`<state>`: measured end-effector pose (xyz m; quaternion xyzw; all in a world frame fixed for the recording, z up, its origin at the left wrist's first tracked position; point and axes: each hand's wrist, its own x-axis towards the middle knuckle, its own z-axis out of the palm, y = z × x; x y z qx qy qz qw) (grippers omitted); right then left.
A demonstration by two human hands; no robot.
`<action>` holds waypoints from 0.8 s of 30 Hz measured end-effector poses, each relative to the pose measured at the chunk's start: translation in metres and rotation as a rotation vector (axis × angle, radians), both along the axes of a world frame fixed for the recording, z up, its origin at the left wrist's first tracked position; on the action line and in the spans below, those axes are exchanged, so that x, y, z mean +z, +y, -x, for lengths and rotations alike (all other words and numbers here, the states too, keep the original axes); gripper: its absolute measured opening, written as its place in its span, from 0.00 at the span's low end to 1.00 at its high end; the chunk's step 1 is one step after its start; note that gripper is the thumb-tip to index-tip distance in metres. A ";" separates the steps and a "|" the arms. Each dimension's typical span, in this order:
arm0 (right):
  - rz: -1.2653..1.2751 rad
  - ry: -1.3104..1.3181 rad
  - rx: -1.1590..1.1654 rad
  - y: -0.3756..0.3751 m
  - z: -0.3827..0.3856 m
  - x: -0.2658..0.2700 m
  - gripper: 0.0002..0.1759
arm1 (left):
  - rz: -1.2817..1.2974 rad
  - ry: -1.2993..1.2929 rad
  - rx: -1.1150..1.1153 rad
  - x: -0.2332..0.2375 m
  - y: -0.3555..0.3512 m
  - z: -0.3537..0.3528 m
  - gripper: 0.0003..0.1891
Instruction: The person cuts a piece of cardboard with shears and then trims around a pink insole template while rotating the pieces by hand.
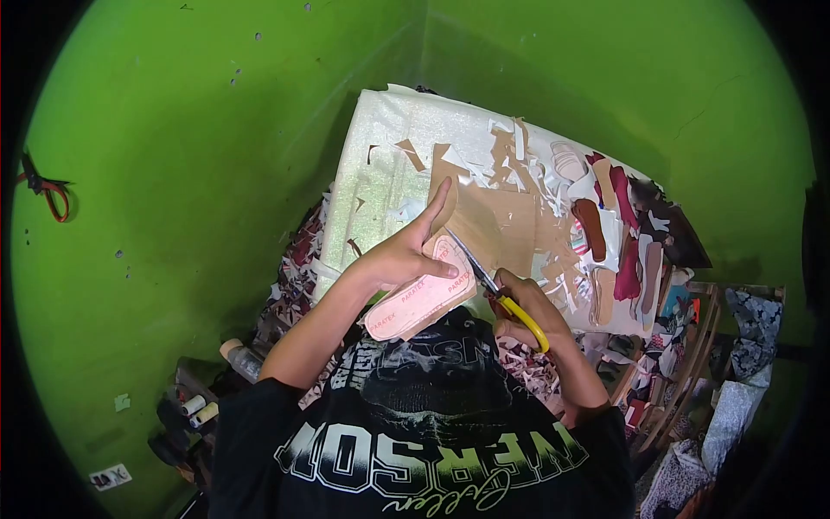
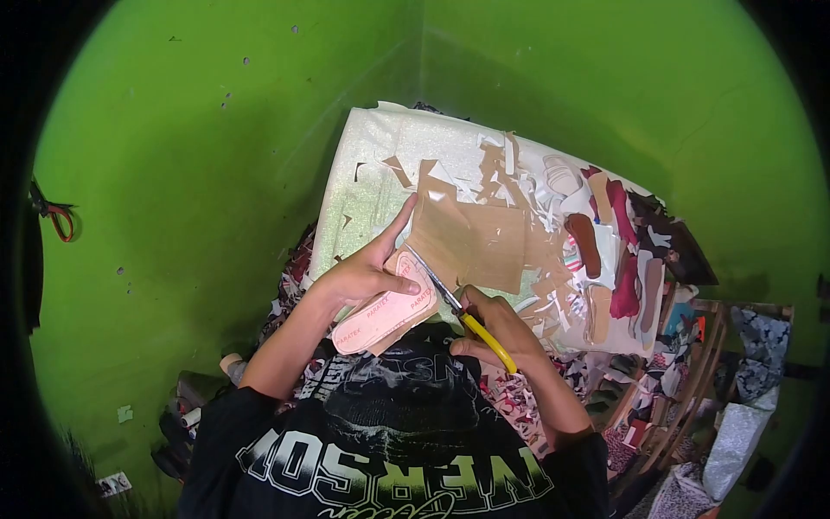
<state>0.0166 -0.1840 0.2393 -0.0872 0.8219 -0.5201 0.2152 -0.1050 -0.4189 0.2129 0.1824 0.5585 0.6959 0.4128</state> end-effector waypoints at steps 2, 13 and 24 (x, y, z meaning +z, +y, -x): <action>0.038 0.002 -0.007 -0.001 0.001 -0.002 0.43 | -0.022 -0.089 -0.052 0.005 -0.001 0.001 0.65; 0.074 -0.324 -0.133 -0.007 0.004 0.009 0.40 | -0.038 -0.139 -0.160 -0.005 -0.010 0.008 0.68; 0.090 -0.059 0.016 0.003 0.003 -0.020 0.41 | 0.017 -0.123 -0.288 0.001 -0.005 0.010 0.68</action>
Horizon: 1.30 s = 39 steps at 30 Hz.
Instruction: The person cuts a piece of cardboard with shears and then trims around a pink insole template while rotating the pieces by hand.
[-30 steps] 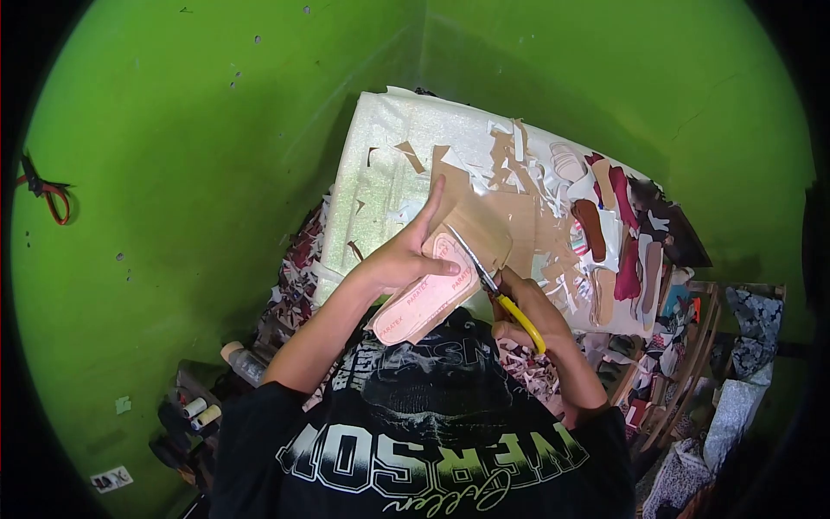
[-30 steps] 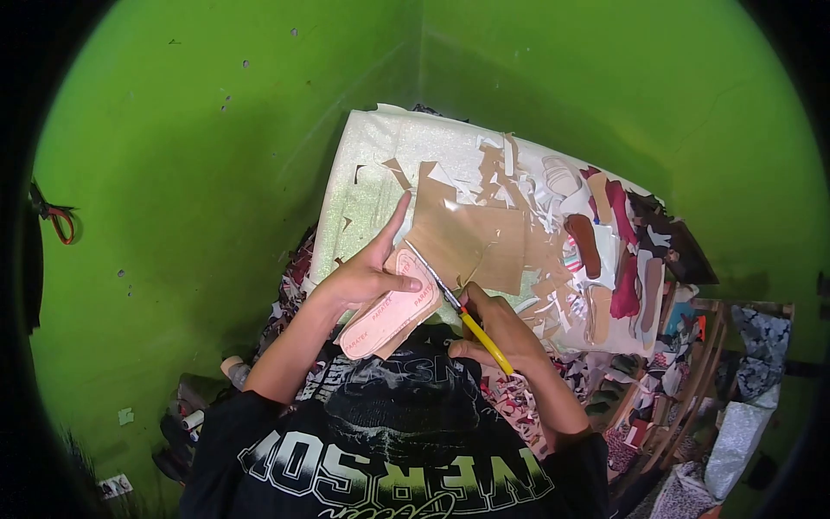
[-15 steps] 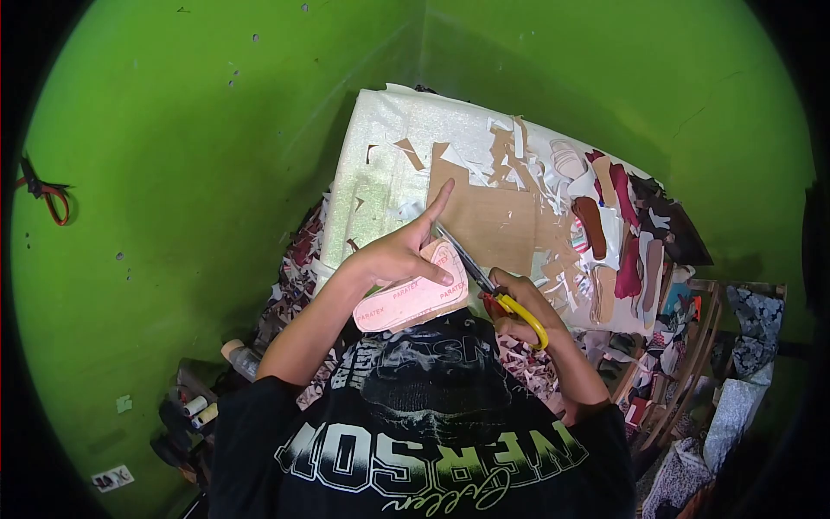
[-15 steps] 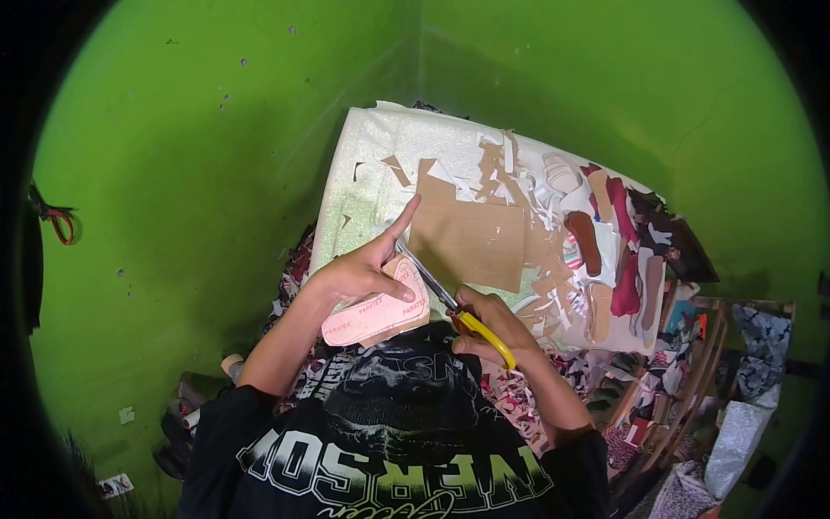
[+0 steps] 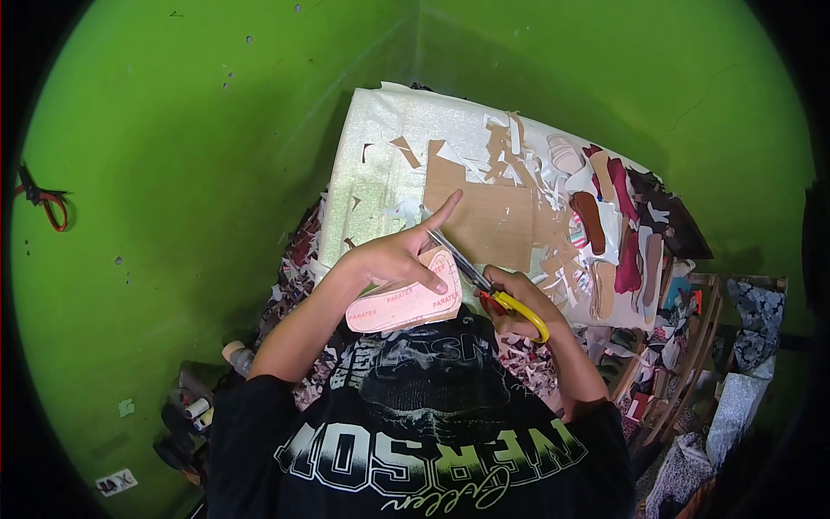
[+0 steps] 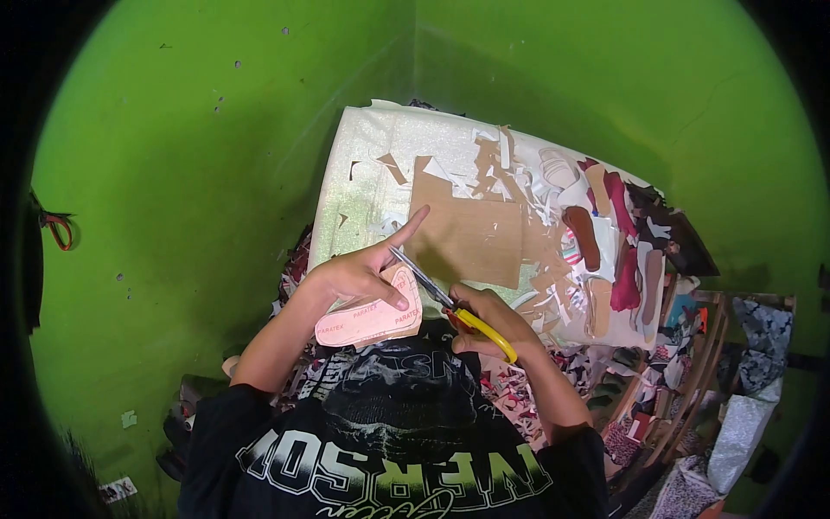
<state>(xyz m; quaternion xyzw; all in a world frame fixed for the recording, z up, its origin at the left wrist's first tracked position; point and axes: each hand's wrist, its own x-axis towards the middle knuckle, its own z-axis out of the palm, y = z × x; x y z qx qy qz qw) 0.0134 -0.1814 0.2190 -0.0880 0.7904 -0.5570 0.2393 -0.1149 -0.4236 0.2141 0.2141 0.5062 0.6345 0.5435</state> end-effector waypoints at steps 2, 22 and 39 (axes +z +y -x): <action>0.011 0.023 0.024 0.006 0.001 -0.006 0.40 | 0.005 -0.015 -0.047 0.003 -0.002 0.001 0.68; 0.459 0.098 -0.809 -0.075 -0.005 -0.061 0.28 | 0.023 -0.200 0.753 -0.022 0.017 -0.019 0.21; 0.412 0.168 -0.973 -0.057 0.004 -0.054 0.27 | -0.003 0.091 1.089 -0.039 0.006 -0.031 0.14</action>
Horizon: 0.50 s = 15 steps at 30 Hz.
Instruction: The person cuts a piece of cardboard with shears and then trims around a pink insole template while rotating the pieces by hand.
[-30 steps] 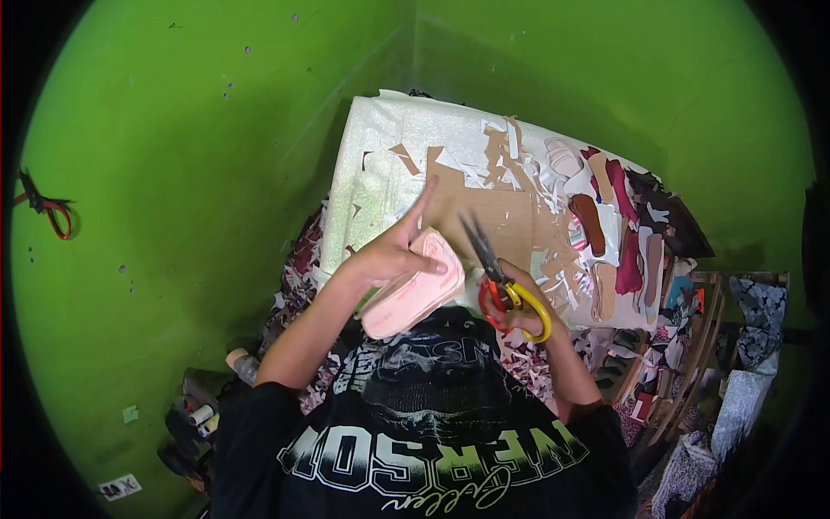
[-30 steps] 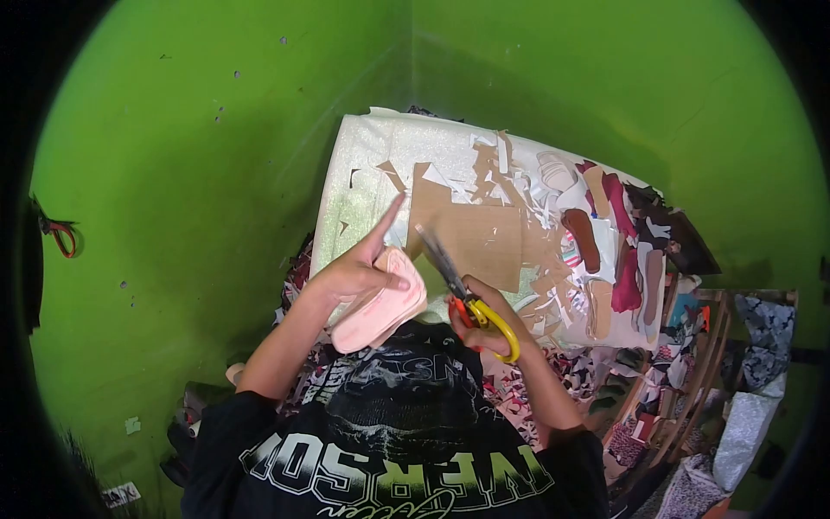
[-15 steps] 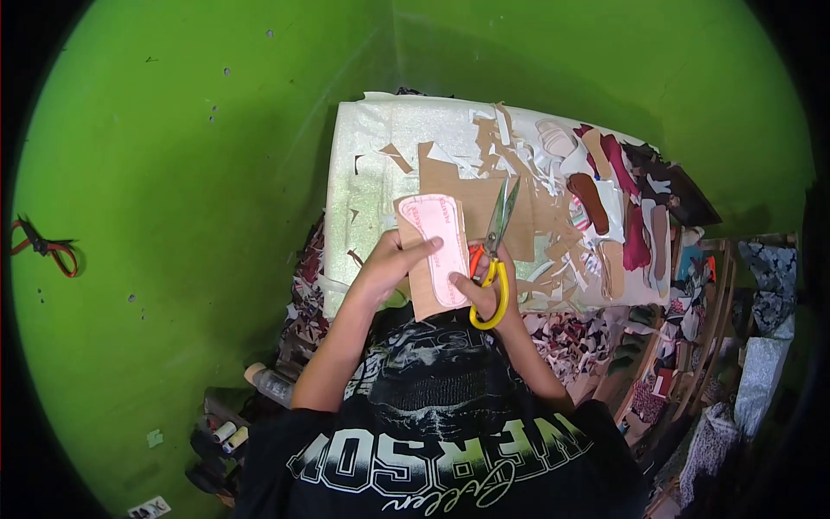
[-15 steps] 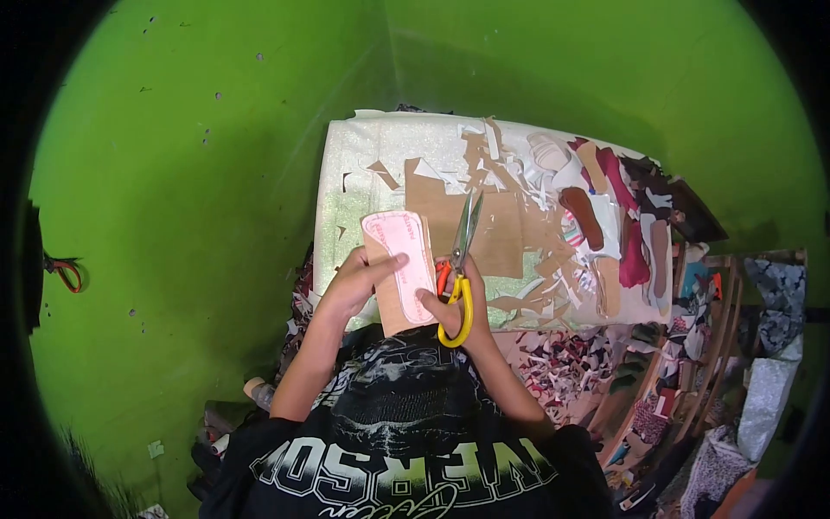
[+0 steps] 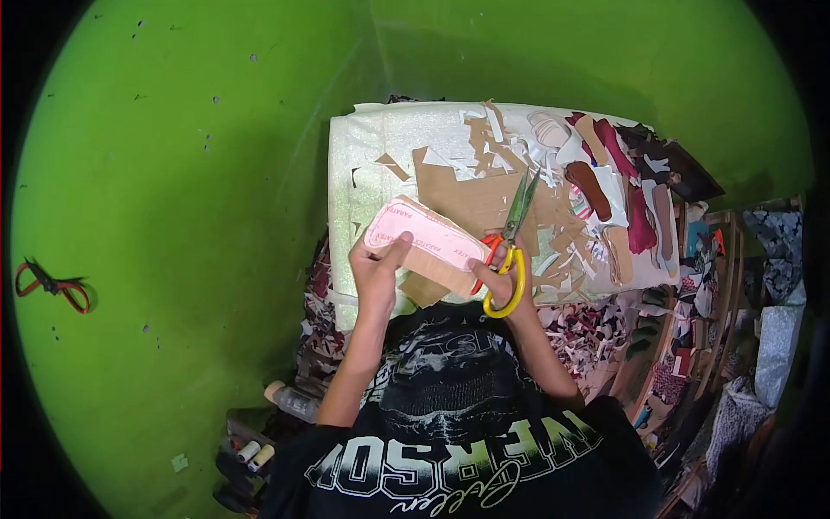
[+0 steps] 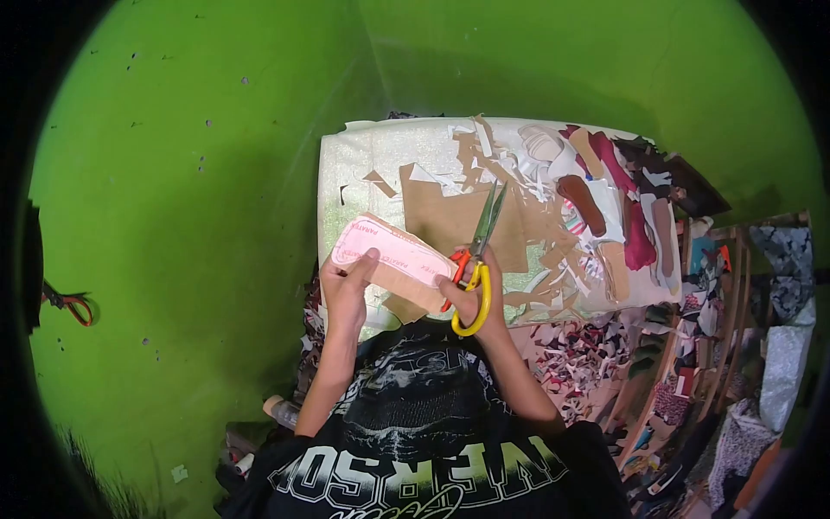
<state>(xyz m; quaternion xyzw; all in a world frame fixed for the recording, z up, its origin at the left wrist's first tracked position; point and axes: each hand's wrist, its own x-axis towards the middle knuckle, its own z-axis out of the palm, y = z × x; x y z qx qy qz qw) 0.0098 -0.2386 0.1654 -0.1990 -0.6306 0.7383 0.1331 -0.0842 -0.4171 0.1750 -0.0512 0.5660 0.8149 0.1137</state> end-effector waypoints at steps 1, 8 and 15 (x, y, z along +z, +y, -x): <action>-0.065 -0.015 -0.009 0.006 0.002 0.002 0.28 | 0.054 0.019 -0.055 -0.001 -0.005 0.002 0.14; -0.079 0.032 0.098 0.053 0.029 0.021 0.31 | 0.176 -0.158 -0.861 0.005 -0.021 -0.003 0.22; -0.025 0.156 -0.003 0.041 0.033 0.036 0.31 | -0.101 -0.163 -0.561 0.002 -0.005 -0.014 0.31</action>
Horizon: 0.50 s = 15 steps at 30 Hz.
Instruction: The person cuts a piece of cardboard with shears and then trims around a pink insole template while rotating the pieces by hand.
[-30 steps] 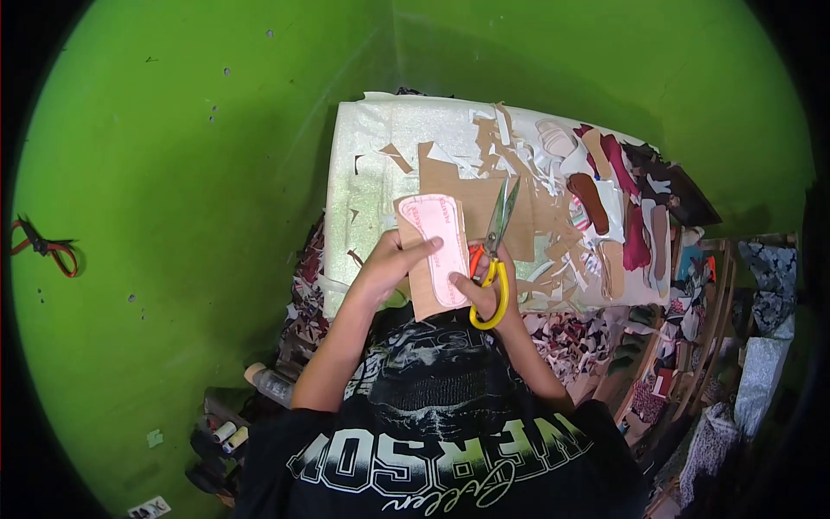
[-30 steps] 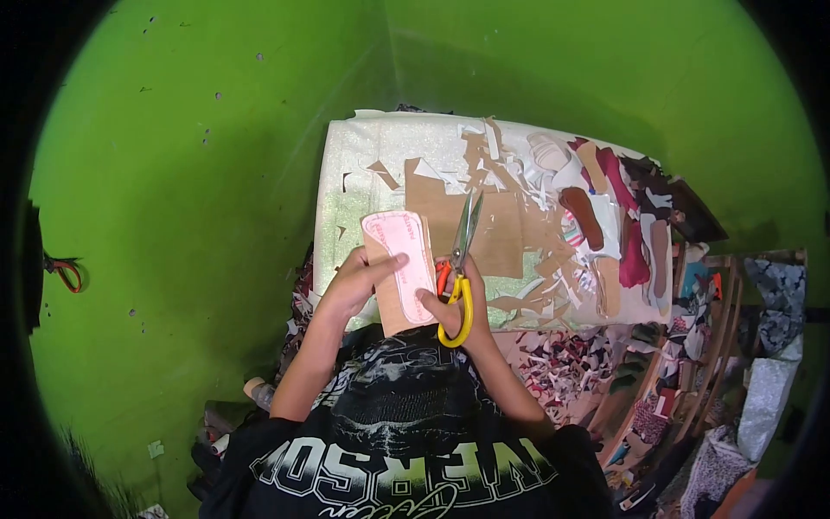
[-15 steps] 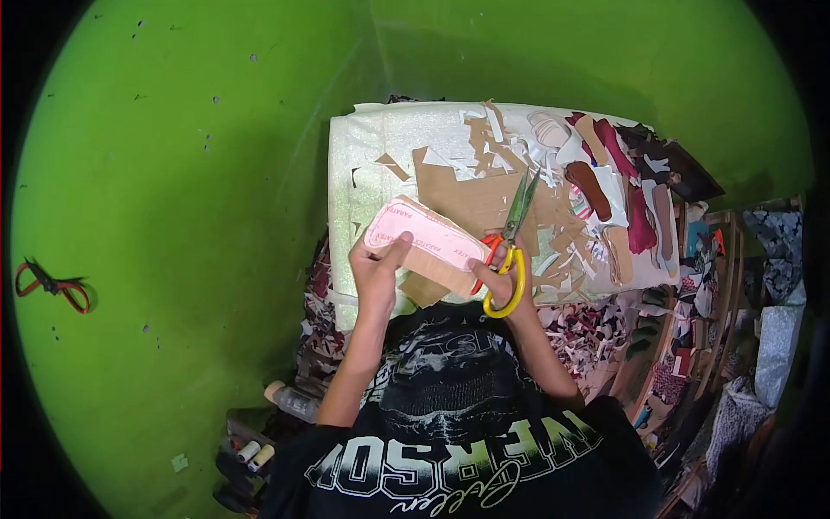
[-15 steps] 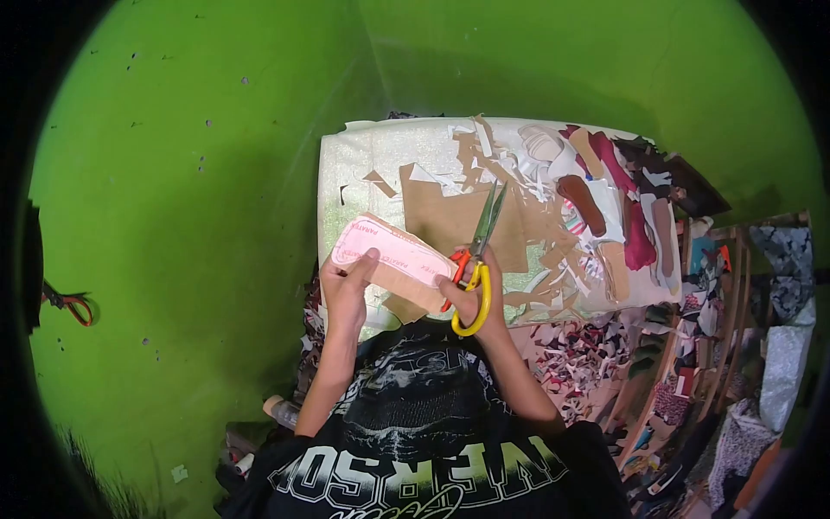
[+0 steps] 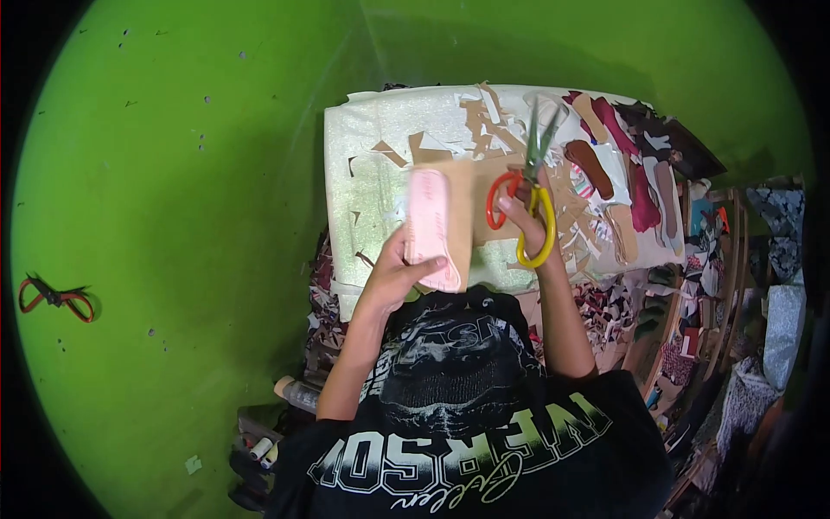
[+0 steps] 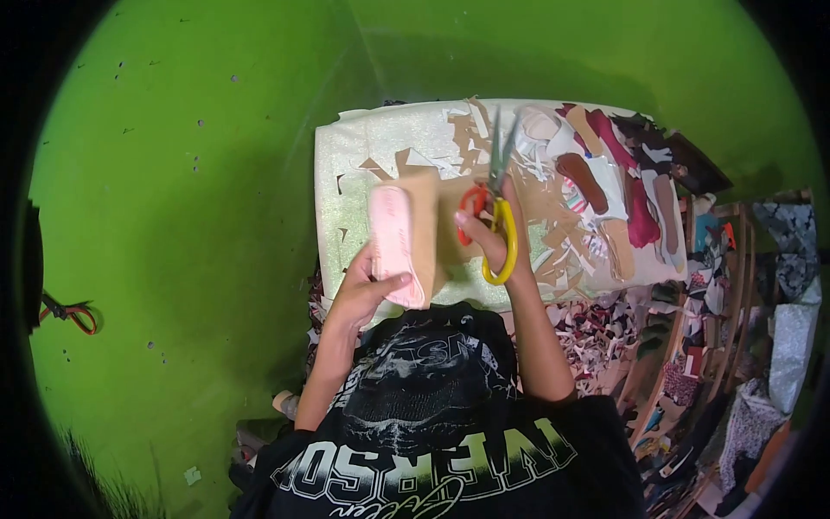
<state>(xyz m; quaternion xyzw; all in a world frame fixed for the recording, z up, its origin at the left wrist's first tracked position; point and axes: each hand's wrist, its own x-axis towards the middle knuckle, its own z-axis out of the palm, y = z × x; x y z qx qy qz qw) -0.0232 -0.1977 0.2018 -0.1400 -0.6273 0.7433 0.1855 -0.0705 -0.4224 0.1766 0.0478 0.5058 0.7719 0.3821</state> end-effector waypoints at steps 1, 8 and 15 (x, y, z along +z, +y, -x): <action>0.000 -0.010 0.038 0.001 -0.005 -0.009 0.33 | -0.020 -0.002 0.121 0.002 0.001 0.001 0.32; -0.218 -0.230 0.411 -0.054 -0.063 -0.017 0.44 | -0.198 0.037 0.659 0.020 0.015 0.001 0.27; -0.401 -0.224 0.391 -0.082 -0.053 0.004 0.48 | -0.149 0.011 0.745 0.024 0.032 -0.014 0.30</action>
